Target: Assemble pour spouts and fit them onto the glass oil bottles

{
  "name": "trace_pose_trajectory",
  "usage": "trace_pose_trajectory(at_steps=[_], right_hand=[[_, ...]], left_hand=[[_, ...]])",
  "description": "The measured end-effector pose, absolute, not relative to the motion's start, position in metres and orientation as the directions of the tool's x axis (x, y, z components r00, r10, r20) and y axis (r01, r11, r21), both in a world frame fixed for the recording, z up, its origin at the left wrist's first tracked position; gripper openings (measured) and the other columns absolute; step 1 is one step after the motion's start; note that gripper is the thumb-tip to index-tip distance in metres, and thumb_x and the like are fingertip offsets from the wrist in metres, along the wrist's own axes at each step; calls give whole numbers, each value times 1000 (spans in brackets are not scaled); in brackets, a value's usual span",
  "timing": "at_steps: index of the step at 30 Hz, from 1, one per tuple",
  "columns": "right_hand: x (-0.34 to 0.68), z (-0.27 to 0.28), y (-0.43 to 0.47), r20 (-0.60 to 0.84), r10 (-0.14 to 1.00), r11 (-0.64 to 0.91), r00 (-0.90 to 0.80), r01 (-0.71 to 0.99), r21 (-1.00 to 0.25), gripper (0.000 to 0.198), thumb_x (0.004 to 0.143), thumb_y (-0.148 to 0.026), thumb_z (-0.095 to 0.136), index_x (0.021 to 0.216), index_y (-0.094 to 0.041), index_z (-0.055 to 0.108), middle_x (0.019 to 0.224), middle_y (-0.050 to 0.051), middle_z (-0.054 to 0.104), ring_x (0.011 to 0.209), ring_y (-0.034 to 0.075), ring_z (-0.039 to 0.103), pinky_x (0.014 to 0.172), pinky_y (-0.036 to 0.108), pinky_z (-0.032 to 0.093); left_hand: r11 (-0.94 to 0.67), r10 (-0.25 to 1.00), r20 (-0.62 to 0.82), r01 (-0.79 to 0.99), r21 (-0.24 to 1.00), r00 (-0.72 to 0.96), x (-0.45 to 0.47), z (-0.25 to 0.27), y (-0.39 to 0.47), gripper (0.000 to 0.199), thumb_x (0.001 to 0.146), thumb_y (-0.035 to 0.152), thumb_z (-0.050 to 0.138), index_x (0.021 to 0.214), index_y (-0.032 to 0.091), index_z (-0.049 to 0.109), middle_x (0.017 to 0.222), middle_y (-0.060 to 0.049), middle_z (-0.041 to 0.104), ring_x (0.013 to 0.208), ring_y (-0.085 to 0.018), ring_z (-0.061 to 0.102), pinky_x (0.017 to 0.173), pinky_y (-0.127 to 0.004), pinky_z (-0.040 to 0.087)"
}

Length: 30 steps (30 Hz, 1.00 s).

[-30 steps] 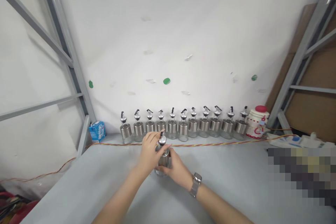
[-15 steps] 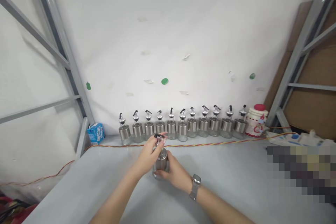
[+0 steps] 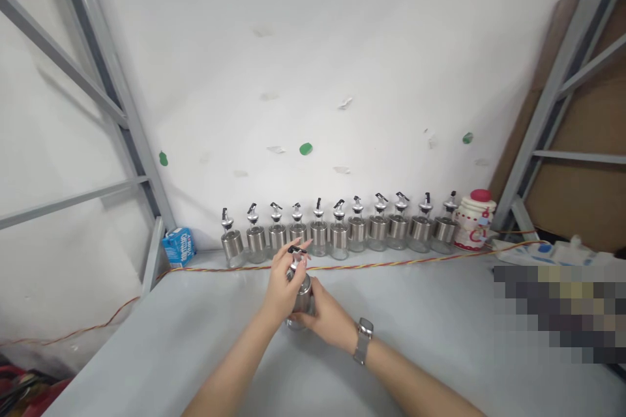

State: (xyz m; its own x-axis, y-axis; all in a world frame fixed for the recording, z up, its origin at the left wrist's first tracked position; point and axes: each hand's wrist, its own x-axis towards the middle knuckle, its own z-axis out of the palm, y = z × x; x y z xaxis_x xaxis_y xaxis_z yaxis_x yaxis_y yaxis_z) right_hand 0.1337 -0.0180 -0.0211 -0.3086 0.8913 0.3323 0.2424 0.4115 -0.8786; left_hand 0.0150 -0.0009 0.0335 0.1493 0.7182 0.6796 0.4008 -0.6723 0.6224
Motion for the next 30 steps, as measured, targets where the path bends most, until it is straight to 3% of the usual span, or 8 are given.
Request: trace_pose_trajectory(at_steps=[6,12,14,17,19,24,26,30], right_hand=[[137,-21,-14,325,880,421,-345,255,-870,58,62,-24,68,113,-17,41,107,8,54,98,23,50,85,36,38],[142,-20,-6,334,823,413,-460,79,-908,61,64,-21,67,118,-19,40,116,8,52,106,22,47,91,38,35],[140,-19,-7,384,814,451,-436,59,-890,66,63,-20,69,120,-20,37,122,8,47,112,22,42,96,38,30],[136,-18,-12,438,813,493,-383,53,-869,74,61,-17,69,124,-21,32,127,8,41,116,21,37,99,38,26],[134,-18,-14,436,819,489,-372,56,-870,72,61,-15,67,124,-21,33,127,9,41,115,21,38,98,38,27],[136,-19,-9,410,832,454,-375,34,-890,65,64,-16,66,122,-20,36,122,7,46,110,20,43,95,38,31],[138,-20,-7,406,826,451,-392,26,-892,58,67,-18,64,119,-20,40,119,7,49,107,20,46,93,37,33],[138,-21,-8,394,830,458,-395,80,-885,51,68,-21,63,116,-19,45,117,7,51,102,21,49,91,37,35]], left_hand=[[-578,812,578,239,780,79,22,29,-5,23,82,29,41,99,20,54,113,-5,56,108,-19,47,93,-35,33],[-416,896,405,26,909,184,14,33,-8,44,76,33,52,117,20,41,99,-7,62,99,-20,55,86,-34,39],[-421,905,405,127,898,134,12,33,-6,48,71,34,58,114,19,44,94,-7,62,92,-21,57,82,-35,41],[-436,871,490,397,808,-40,15,31,-4,37,63,36,65,93,17,55,90,-7,60,88,-23,56,79,-37,41],[-434,838,535,465,772,-105,19,29,-6,32,62,36,65,86,17,54,90,-7,58,89,-24,55,79,-38,40],[-468,880,476,179,866,-3,18,29,-7,34,71,34,57,100,18,47,98,-8,60,92,-20,57,80,-33,43],[-480,867,498,226,848,-28,10,29,-4,32,70,35,58,97,18,50,95,-7,61,89,-19,58,78,-33,44],[-561,708,705,581,589,-31,-9,22,-3,34,66,37,63,93,18,54,91,-7,62,87,-22,56,80,-39,42]])
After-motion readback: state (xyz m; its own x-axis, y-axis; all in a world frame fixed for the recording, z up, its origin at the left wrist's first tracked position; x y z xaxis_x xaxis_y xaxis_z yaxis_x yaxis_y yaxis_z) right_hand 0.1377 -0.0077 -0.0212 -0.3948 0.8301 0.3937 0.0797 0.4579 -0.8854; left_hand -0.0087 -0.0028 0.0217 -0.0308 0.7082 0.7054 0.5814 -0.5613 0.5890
